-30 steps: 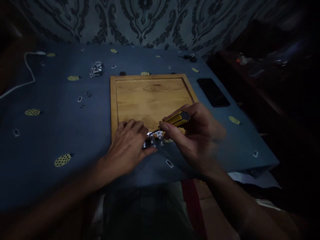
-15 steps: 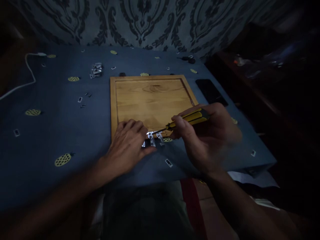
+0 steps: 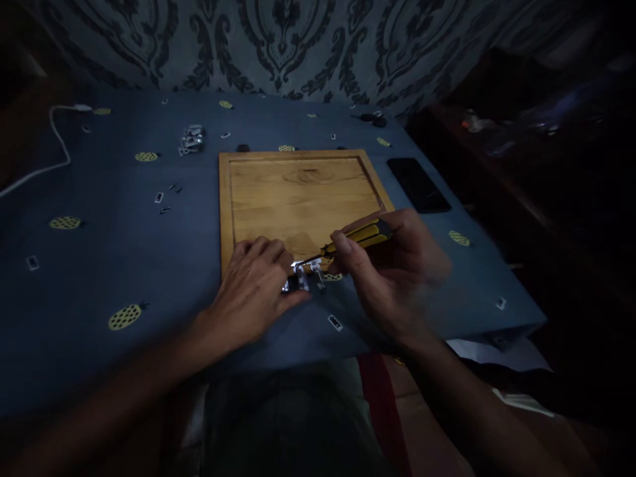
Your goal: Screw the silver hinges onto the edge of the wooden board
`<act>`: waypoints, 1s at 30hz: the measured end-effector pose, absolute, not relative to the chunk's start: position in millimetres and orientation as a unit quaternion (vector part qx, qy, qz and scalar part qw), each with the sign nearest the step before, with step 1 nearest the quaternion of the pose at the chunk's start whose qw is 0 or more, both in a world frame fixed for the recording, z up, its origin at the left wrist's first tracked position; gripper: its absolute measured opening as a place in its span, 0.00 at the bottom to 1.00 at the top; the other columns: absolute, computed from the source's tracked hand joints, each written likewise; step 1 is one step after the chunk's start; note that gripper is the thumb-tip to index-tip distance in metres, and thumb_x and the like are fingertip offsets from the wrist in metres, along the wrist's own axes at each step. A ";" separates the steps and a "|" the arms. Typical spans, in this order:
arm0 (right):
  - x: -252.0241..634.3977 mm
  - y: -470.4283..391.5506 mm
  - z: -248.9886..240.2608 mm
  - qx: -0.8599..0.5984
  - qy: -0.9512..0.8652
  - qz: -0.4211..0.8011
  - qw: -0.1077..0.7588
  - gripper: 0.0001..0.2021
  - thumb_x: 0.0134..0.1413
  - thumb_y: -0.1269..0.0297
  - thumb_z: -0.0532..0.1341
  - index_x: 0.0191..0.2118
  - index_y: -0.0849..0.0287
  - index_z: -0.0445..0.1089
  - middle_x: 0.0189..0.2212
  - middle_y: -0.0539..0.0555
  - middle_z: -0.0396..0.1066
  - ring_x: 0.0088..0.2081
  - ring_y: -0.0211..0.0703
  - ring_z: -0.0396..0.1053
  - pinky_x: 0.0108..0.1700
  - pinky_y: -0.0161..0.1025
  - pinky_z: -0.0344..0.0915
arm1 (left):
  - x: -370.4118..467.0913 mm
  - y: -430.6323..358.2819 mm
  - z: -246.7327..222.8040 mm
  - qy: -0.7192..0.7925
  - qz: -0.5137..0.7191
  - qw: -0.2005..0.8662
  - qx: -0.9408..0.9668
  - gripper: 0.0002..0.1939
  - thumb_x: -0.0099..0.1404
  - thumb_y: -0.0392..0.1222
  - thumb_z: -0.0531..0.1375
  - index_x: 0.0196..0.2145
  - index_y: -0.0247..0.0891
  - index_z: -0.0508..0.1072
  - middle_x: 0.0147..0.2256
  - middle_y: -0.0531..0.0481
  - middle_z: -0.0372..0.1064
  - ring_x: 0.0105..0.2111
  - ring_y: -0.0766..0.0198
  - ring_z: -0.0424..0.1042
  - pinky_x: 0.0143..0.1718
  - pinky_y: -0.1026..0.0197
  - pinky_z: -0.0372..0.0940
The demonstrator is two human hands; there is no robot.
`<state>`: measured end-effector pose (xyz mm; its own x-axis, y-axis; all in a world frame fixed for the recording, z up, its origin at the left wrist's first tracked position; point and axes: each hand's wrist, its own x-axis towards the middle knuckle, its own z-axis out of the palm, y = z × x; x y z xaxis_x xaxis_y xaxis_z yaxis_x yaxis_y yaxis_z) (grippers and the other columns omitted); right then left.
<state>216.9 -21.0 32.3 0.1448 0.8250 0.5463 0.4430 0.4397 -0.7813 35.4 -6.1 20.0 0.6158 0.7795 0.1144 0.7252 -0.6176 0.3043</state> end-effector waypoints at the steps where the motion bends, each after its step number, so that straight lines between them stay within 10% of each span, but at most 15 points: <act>1: 216.9 -20.7 32.1 -0.503 -0.632 0.168 0.565 0.10 0.60 0.59 0.69 0.34 0.52 0.67 0.29 0.47 0.70 0.26 0.37 0.69 0.27 0.39 0.68 | 35.5 -6.2 20.1 0.422 0.117 0.115 0.892 0.20 0.67 0.53 0.68 0.46 0.34 0.76 0.44 0.45 0.72 0.48 0.49 0.70 0.51 0.47 0.63; 30: 231.1 -13.1 53.7 -0.456 -0.724 0.233 0.463 0.05 0.58 0.59 0.71 0.37 0.53 0.79 0.31 0.50 0.76 0.28 0.40 0.74 0.30 0.39 0.71 | 34.8 -7.1 20.4 0.419 0.120 0.125 0.891 0.21 0.67 0.52 0.68 0.49 0.34 0.77 0.44 0.45 0.73 0.49 0.49 0.70 0.52 0.48 0.62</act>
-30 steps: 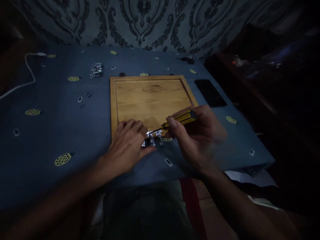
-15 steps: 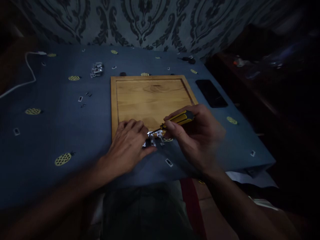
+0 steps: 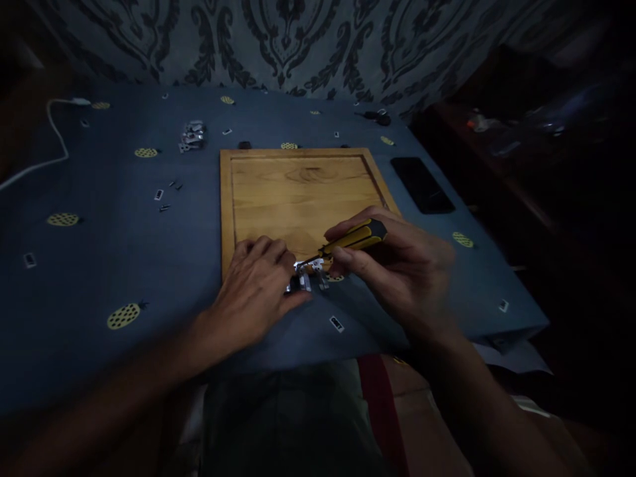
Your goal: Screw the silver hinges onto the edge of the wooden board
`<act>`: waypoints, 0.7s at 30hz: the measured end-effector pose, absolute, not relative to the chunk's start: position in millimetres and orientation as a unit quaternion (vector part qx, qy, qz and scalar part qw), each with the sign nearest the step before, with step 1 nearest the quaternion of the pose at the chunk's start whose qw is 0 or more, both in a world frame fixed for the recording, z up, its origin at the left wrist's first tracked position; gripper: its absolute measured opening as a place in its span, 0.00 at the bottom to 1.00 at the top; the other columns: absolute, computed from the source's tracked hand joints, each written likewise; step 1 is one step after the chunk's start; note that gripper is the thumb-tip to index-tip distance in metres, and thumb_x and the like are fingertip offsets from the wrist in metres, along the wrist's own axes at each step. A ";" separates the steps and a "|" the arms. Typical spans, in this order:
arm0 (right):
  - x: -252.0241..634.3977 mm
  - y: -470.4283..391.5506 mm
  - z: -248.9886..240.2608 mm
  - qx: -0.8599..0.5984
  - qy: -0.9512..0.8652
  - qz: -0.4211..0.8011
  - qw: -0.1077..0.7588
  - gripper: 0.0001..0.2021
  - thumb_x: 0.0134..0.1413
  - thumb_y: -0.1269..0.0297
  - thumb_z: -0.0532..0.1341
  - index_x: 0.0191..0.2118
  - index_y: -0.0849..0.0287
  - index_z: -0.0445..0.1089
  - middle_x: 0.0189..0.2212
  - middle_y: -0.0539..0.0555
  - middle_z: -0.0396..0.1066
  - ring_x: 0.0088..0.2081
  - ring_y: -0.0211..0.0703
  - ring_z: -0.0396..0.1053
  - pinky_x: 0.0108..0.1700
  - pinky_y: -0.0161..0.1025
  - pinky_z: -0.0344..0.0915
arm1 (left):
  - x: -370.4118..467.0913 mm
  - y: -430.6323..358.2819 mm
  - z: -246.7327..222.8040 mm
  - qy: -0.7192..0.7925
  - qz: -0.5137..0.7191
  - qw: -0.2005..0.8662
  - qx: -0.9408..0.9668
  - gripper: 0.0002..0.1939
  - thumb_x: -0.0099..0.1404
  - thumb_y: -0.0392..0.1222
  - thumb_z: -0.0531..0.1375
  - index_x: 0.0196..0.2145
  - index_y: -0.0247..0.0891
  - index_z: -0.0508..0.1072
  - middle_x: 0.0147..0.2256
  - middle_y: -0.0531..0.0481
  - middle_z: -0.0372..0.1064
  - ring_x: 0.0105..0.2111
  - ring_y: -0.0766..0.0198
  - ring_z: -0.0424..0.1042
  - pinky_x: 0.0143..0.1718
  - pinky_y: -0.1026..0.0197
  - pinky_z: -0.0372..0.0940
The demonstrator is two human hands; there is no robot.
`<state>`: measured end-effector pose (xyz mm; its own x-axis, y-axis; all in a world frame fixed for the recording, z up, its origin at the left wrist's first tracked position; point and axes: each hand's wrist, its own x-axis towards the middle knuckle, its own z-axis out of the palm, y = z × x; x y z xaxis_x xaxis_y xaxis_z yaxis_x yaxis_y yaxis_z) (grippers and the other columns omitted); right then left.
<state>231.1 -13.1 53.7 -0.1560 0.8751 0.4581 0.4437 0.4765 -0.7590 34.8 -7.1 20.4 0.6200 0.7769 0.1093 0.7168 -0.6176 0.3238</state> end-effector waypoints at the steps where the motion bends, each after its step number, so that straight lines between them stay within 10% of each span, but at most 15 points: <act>1: 230.7 -13.3 52.6 -0.459 -0.722 0.226 0.466 0.04 0.58 0.60 0.71 0.37 0.53 0.79 0.31 0.50 0.76 0.29 0.40 0.74 0.31 0.39 0.71 | 34.8 -7.1 20.5 0.418 0.122 0.124 0.892 0.21 0.67 0.52 0.68 0.49 0.34 0.77 0.44 0.45 0.73 0.49 0.49 0.70 0.51 0.48 0.62; 21: 230.1 -18.7 36.2 -0.449 -0.714 0.161 0.513 0.04 0.63 0.66 0.65 0.42 0.52 0.78 0.33 0.50 0.77 0.30 0.40 0.73 0.33 0.41 0.71 | 36.0 -5.9 20.9 0.422 0.113 0.107 0.893 0.19 0.67 0.54 0.68 0.44 0.35 0.76 0.43 0.45 0.73 0.47 0.50 0.70 0.50 0.49 0.63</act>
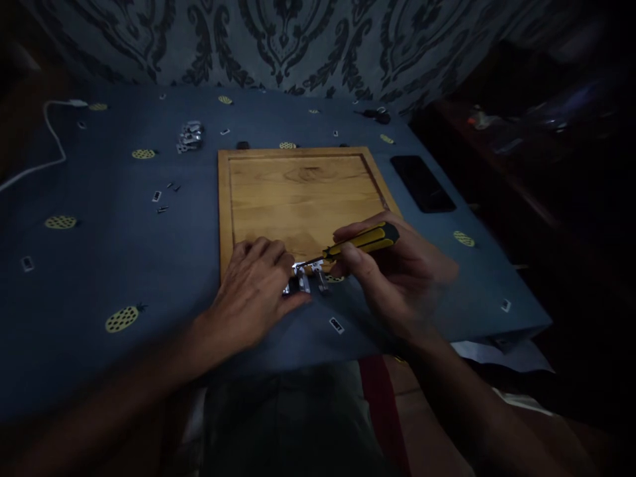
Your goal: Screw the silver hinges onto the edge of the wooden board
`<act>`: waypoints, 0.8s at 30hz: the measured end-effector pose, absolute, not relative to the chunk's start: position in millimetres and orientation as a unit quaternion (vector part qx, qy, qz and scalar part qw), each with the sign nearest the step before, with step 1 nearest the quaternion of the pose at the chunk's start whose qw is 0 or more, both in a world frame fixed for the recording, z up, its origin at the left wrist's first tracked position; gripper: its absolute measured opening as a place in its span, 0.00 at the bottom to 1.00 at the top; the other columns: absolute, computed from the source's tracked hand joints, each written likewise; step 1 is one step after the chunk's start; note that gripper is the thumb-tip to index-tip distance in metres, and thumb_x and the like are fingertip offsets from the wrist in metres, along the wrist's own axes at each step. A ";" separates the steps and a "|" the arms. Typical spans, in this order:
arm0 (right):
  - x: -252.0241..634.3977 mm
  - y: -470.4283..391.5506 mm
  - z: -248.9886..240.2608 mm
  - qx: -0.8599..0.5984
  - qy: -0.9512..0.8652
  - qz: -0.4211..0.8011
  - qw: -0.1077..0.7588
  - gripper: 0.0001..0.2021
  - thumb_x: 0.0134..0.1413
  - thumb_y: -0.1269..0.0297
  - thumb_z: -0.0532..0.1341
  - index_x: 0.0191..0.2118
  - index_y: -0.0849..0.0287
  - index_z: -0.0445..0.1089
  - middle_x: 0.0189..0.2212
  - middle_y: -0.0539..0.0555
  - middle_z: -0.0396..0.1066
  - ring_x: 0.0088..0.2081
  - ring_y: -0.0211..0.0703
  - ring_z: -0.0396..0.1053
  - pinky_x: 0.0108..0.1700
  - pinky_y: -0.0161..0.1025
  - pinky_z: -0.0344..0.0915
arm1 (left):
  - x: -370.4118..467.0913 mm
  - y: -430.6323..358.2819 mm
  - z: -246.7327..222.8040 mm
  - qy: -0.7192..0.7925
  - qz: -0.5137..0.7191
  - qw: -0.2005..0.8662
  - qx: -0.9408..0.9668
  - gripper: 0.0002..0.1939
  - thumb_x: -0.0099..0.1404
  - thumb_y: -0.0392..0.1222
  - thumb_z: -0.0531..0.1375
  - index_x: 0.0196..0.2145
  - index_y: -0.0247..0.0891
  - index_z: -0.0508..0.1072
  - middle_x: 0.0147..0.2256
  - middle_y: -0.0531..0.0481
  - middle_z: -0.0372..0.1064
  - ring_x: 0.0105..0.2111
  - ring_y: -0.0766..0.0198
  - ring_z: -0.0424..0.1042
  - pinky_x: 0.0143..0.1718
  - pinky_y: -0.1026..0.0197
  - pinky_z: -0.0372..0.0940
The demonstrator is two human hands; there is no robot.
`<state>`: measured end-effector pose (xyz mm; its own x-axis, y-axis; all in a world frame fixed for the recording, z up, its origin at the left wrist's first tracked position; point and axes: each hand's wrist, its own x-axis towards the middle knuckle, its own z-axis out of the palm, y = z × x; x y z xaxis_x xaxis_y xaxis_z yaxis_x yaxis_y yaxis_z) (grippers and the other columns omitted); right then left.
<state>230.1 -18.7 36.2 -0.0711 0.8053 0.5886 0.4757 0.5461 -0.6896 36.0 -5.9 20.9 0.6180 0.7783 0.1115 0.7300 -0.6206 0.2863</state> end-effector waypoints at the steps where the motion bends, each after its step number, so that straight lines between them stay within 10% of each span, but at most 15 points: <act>1: 229.8 -19.1 34.6 -0.456 -0.707 0.164 0.515 0.04 0.64 0.65 0.65 0.42 0.51 0.78 0.34 0.51 0.76 0.29 0.40 0.73 0.32 0.41 0.71 | 35.7 -5.9 20.8 0.421 0.113 0.109 0.893 0.19 0.67 0.54 0.68 0.45 0.35 0.76 0.43 0.45 0.73 0.47 0.50 0.70 0.50 0.49 0.63; 24: 228.6 -28.0 38.5 -0.467 -0.690 0.186 0.521 0.03 0.65 0.64 0.64 0.42 0.50 0.76 0.32 0.49 0.72 0.27 0.39 0.72 0.29 0.41 0.69 | 35.0 -6.7 21.1 0.425 0.111 0.118 0.890 0.19 0.67 0.54 0.67 0.44 0.35 0.75 0.44 0.45 0.73 0.48 0.49 0.69 0.50 0.47 0.62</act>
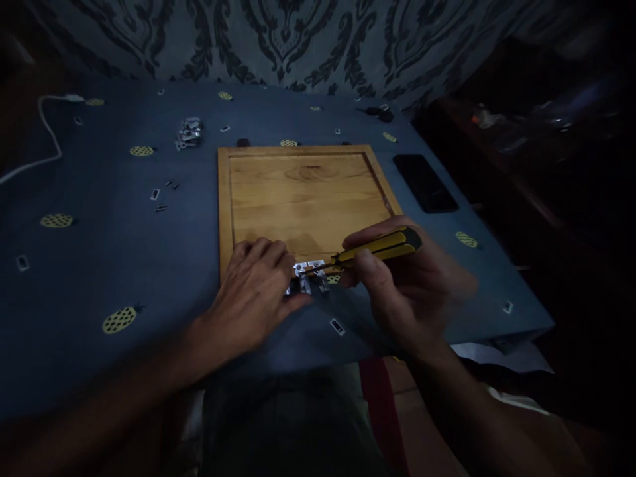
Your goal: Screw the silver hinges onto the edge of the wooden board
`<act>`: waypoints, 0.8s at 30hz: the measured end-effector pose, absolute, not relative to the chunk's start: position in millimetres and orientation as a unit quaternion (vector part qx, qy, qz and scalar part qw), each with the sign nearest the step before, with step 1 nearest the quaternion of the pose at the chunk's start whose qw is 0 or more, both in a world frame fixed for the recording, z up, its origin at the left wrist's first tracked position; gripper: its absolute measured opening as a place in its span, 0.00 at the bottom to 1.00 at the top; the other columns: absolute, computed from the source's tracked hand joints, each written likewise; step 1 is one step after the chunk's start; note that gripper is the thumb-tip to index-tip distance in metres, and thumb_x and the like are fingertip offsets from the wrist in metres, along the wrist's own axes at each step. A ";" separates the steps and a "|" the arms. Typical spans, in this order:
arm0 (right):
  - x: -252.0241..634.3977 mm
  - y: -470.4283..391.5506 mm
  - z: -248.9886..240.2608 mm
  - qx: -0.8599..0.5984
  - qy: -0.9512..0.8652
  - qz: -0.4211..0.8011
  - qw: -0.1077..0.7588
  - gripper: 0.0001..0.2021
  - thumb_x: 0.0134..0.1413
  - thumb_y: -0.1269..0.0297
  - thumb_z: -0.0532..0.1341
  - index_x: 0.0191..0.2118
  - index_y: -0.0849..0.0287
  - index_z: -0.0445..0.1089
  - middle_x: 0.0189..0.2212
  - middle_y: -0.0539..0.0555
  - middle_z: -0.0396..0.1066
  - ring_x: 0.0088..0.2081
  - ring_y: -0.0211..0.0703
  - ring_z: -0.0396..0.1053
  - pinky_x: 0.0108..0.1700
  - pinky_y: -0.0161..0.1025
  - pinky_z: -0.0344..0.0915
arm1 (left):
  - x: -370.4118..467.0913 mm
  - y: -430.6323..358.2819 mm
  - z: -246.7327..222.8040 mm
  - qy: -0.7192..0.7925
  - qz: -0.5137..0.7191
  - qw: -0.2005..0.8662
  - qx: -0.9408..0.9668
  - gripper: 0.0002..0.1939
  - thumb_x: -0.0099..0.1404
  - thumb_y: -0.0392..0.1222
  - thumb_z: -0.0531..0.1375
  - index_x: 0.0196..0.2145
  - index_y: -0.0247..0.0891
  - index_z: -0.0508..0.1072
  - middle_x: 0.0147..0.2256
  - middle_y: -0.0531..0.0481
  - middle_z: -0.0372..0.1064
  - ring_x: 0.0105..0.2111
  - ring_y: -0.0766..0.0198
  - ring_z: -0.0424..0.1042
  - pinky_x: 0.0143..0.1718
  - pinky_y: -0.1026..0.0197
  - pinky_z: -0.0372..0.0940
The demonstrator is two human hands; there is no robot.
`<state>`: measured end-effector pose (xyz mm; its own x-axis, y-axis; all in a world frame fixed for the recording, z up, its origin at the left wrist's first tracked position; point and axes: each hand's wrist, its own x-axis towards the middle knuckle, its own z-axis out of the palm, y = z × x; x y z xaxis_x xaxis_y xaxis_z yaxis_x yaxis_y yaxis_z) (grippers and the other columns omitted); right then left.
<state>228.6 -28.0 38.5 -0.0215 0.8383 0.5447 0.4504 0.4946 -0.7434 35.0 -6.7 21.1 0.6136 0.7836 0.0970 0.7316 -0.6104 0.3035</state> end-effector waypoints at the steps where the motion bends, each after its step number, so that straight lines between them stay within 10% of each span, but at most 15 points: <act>1: 228.3 -27.9 38.2 -0.468 -0.690 0.184 0.520 0.03 0.65 0.64 0.64 0.41 0.50 0.76 0.32 0.49 0.72 0.27 0.39 0.72 0.29 0.41 0.69 | 35.3 -6.7 21.5 0.426 0.109 0.117 0.891 0.19 0.67 0.54 0.67 0.45 0.35 0.75 0.44 0.45 0.73 0.48 0.49 0.69 0.50 0.47 0.62; 24: 232.5 -22.5 47.7 -0.429 -0.764 0.158 0.455 0.06 0.64 0.70 0.63 0.43 0.54 0.76 0.31 0.49 0.75 0.31 0.39 0.74 0.36 0.40 0.70 | 35.2 -6.0 19.9 0.417 0.116 0.112 0.895 0.18 0.67 0.53 0.68 0.44 0.34 0.77 0.44 0.45 0.74 0.48 0.49 0.70 0.49 0.47 0.63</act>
